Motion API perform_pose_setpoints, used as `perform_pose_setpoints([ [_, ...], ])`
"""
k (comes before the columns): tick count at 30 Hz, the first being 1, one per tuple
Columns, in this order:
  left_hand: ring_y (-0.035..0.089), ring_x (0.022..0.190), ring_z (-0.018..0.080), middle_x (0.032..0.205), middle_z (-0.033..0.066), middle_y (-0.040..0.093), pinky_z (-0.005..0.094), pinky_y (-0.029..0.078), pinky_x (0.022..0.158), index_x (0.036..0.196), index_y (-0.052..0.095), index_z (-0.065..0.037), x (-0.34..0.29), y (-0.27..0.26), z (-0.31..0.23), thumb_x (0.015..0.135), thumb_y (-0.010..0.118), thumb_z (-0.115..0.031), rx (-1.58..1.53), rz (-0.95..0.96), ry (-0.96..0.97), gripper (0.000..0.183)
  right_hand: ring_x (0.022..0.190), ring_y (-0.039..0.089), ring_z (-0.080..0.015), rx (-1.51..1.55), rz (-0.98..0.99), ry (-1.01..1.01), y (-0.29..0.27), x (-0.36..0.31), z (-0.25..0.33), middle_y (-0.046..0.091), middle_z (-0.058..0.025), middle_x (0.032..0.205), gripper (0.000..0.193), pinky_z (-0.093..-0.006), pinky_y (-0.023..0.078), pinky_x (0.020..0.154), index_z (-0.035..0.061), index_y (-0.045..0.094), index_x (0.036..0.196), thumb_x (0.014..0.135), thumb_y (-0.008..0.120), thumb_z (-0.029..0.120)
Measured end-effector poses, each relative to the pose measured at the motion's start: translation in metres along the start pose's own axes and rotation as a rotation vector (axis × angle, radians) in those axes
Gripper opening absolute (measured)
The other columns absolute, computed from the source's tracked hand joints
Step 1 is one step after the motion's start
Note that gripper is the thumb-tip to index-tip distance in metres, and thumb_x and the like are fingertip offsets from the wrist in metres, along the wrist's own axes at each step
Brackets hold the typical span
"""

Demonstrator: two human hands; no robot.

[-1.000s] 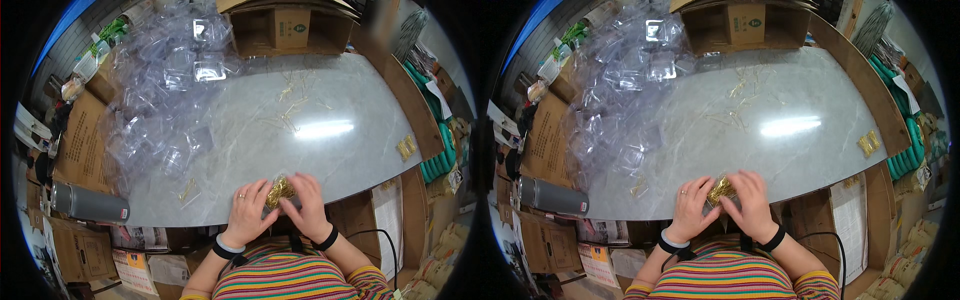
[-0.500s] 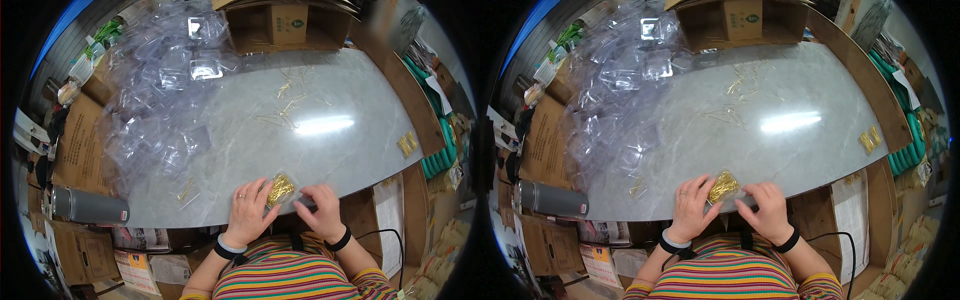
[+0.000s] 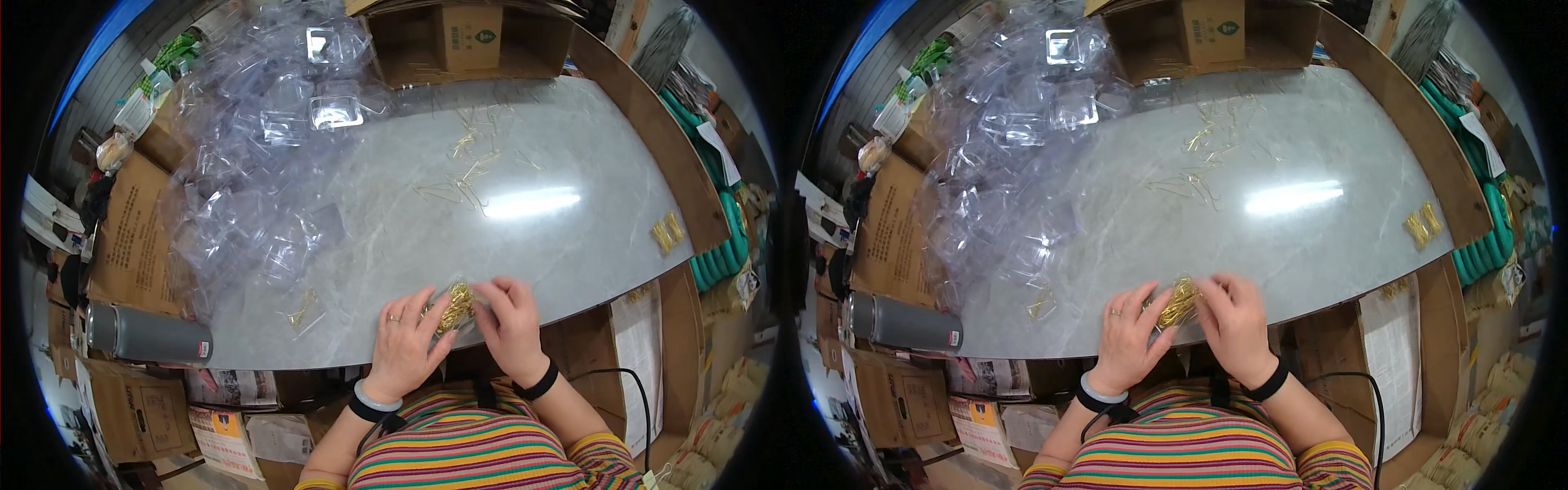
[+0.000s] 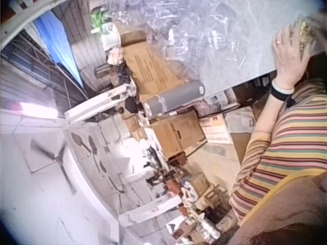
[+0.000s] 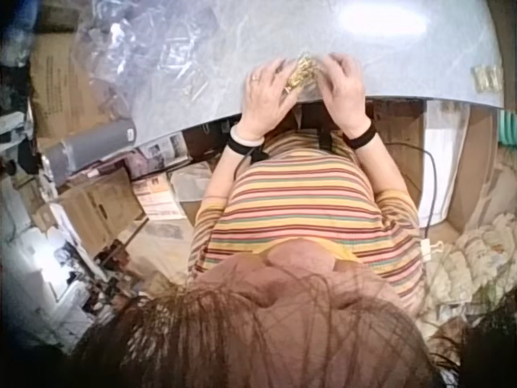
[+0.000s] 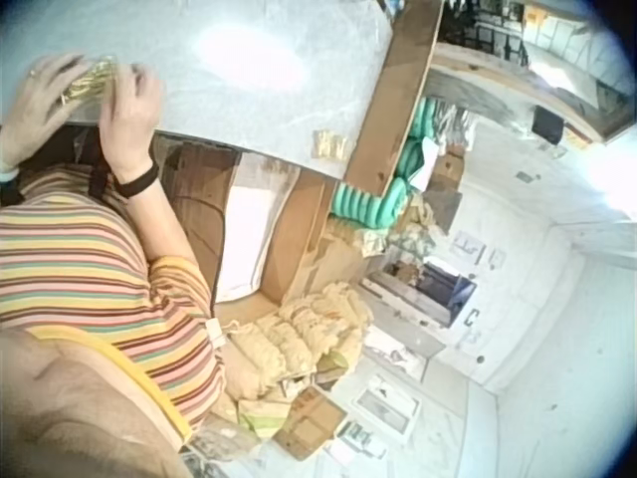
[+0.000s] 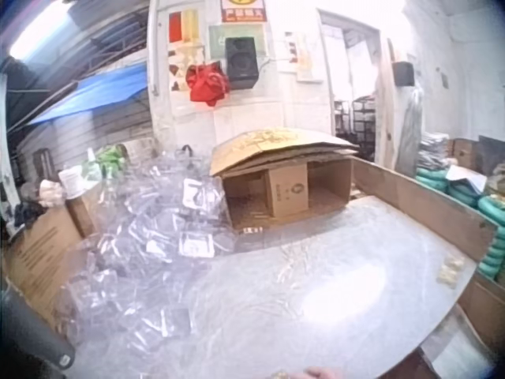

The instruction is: Manually sorting and arranging small gold metal pins on a workstation.

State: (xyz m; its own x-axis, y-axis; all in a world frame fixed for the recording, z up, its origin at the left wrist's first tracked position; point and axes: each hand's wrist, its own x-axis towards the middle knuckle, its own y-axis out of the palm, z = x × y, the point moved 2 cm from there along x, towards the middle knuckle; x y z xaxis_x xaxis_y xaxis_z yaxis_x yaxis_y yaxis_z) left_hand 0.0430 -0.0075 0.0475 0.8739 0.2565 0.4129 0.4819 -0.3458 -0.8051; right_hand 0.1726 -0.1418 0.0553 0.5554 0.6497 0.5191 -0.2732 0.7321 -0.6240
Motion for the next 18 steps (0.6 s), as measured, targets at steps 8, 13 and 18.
perform_pose_setpoints([
  [8, 0.05, 0.122, 0.033, 0.141, 0.0128, 0.054, 0.0471, 0.037, 0.105, 0.139, 0.054, -0.004, 0.0, 0.002, 0.002, 0.088, 0.07, -0.025, 0.032, 0.004, 0.02, 0.057, 0.112, 0.056, -0.036, 0.116, 0.073, -0.114, 0.012, 0.001, -0.001, 0.06, -0.0167, 0.12, 0.04, -0.0452, 0.045, 0.095, 0.0036, 0.061, 0.124, 0.086, 0.071, 0.008],
  [13, 0.05, 0.122, 0.0332, 0.143, 0.0137, 0.054, 0.0471, 0.037, 0.105, 0.14, 0.051, -0.001, 0.0, 0.001, 0.002, 0.087, 0.071, -0.024, -0.009, -0.016, 0.008, 0.061, 0.108, 0.056, -0.0372, 0.025, -0.016, 0.039, 0.011, 0.003, -0.001, 0.059, -0.0171, 0.115, 0.034, -0.0464, 0.044, 0.096, 0.0035, 0.063, 0.118, 0.086, 0.072, 0.009],
  [18, 0.05, 0.123, 0.0334, 0.143, 0.0137, 0.054, 0.0472, 0.037, 0.106, 0.139, 0.052, -0.001, 0.001, 0.001, 0.003, 0.087, 0.071, -0.024, -0.006, 0.0, 0.002, 0.06, 0.108, 0.058, -0.0343, 0.072, -0.085, 0.032, 0.008, 0.014, 0.012, 0.063, -0.0138, 0.11, 0.026, -0.0458, 0.043, 0.096, 0.0062, 0.067, 0.108, 0.083, 0.074, 0.009],
])
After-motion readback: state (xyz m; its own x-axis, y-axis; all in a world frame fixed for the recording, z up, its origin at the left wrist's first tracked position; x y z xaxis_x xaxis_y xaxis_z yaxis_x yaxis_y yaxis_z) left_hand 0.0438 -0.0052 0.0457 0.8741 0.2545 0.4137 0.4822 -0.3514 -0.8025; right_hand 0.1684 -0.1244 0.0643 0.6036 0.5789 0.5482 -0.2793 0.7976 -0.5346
